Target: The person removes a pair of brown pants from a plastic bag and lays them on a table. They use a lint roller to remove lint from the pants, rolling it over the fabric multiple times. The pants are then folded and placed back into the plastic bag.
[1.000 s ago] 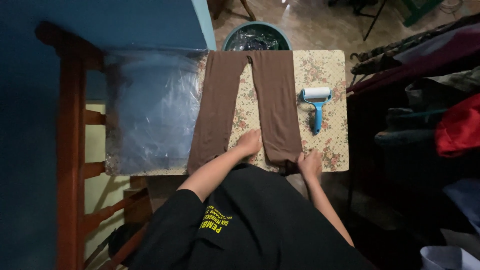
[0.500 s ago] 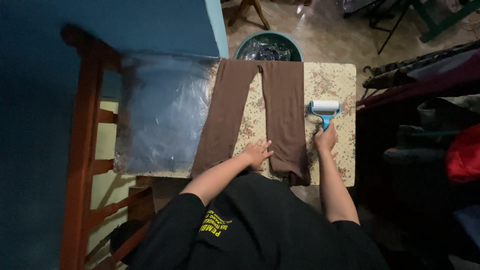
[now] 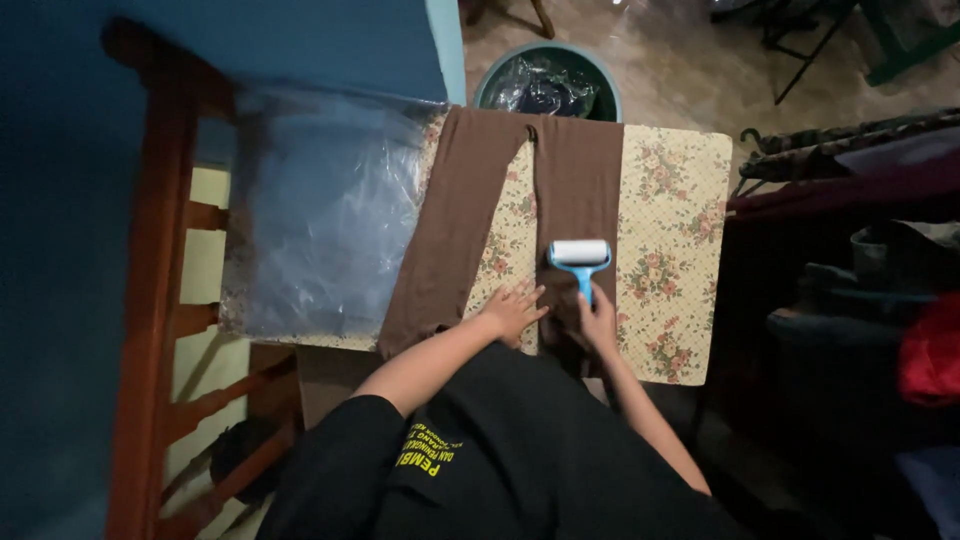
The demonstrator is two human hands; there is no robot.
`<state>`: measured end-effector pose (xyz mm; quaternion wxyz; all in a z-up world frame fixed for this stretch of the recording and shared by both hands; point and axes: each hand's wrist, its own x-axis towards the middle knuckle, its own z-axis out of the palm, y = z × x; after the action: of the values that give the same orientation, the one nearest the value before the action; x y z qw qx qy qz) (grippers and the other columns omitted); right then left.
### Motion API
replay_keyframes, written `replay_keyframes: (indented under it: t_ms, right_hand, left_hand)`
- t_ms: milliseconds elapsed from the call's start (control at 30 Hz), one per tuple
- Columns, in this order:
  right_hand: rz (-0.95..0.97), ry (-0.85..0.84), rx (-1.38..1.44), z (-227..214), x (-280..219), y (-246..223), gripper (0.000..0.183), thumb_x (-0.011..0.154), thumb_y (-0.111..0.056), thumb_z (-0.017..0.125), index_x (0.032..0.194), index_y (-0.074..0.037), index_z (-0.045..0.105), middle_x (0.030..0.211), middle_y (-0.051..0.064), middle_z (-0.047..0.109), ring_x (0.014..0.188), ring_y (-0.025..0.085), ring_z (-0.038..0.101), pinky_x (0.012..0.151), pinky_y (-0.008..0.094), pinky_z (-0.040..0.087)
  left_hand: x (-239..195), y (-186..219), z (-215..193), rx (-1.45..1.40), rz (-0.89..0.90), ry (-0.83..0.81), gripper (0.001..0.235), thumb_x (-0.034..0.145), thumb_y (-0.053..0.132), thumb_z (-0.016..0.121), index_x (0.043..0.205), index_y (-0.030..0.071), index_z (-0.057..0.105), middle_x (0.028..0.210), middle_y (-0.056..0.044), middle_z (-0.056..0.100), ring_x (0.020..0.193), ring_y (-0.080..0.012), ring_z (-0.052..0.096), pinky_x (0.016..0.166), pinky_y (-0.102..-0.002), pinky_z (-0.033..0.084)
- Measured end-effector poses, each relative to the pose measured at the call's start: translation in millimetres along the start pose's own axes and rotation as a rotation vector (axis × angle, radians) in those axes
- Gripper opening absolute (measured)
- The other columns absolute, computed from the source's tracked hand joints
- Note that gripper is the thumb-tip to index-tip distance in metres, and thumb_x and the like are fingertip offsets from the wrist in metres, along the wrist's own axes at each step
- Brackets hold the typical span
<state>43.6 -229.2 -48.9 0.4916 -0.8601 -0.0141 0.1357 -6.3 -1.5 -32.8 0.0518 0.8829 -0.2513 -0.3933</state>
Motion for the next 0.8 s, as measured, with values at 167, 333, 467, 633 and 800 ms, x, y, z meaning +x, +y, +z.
replay_keyframes:
  t_ms: [167,333,467,633,800]
  right_hand:
    - [-0.215,0.064,0.089,8,140,45,0.034,0.102,-0.013,0.067,0.134,-0.001,0.066,0.124,0.030,0.067,0.125,0.044,0.057,0.106,0.055,0.044]
    - [-0.043,0.061,-0.200,-8,251,-14,0.033,0.104,-0.038,0.065,0.134,-0.023,0.069,0.115,0.015,0.072,0.113,0.040,0.066,0.094,0.052,0.050]
    - [-0.010,0.037,-0.266,-5,282,-12,0.033,0.105,-0.036,0.062,0.135,-0.021,0.065,0.122,0.015,0.070,0.118,0.040,0.064,0.097,0.053,0.051]
    - [-0.226,0.053,-0.140,12,181,-28,0.037,0.101,-0.008,0.063,0.134,0.007,0.058,0.118,0.039,0.062,0.117,0.060,0.056,0.098,0.062,0.048]
    - [-0.081,-0.104,-0.173,11,69,-66,0.041,0.103,-0.016,0.061,0.141,-0.001,0.056,0.124,0.033,0.065,0.119,0.053,0.059,0.097,0.059,0.050]
  left_hand:
    - [-7,1,-3,-0.046,0.010,0.009,0.107,0.084,0.056,0.075,0.167,0.030,0.012,0.174,-0.007,-0.012,0.158,-0.0437,-0.008,0.120,-0.069,0.013]
    - [5,-1,9,-0.051,0.003,0.038,0.108,0.082,0.058,0.075,0.167,0.031,0.015,0.175,-0.007,-0.010,0.158,-0.0431,-0.007,0.120,-0.069,0.014]
    - [21,-3,22,-0.036,-0.011,0.049,0.107,0.081,0.059,0.074,0.166,0.033,0.015,0.175,-0.004,-0.010,0.158,-0.0421,-0.005,0.118,-0.069,0.016]
    - [32,-10,35,-0.035,0.003,0.082,0.105,0.079,0.065,0.070,0.165,0.035,0.019,0.176,-0.002,-0.007,0.159,-0.0413,-0.001,0.117,-0.067,0.018]
    - [12,-8,16,-0.022,0.007,0.089,0.093,0.082,0.063,0.067,0.162,0.031,0.029,0.175,-0.004,0.001,0.159,-0.0414,0.000,0.116,-0.068,0.020]
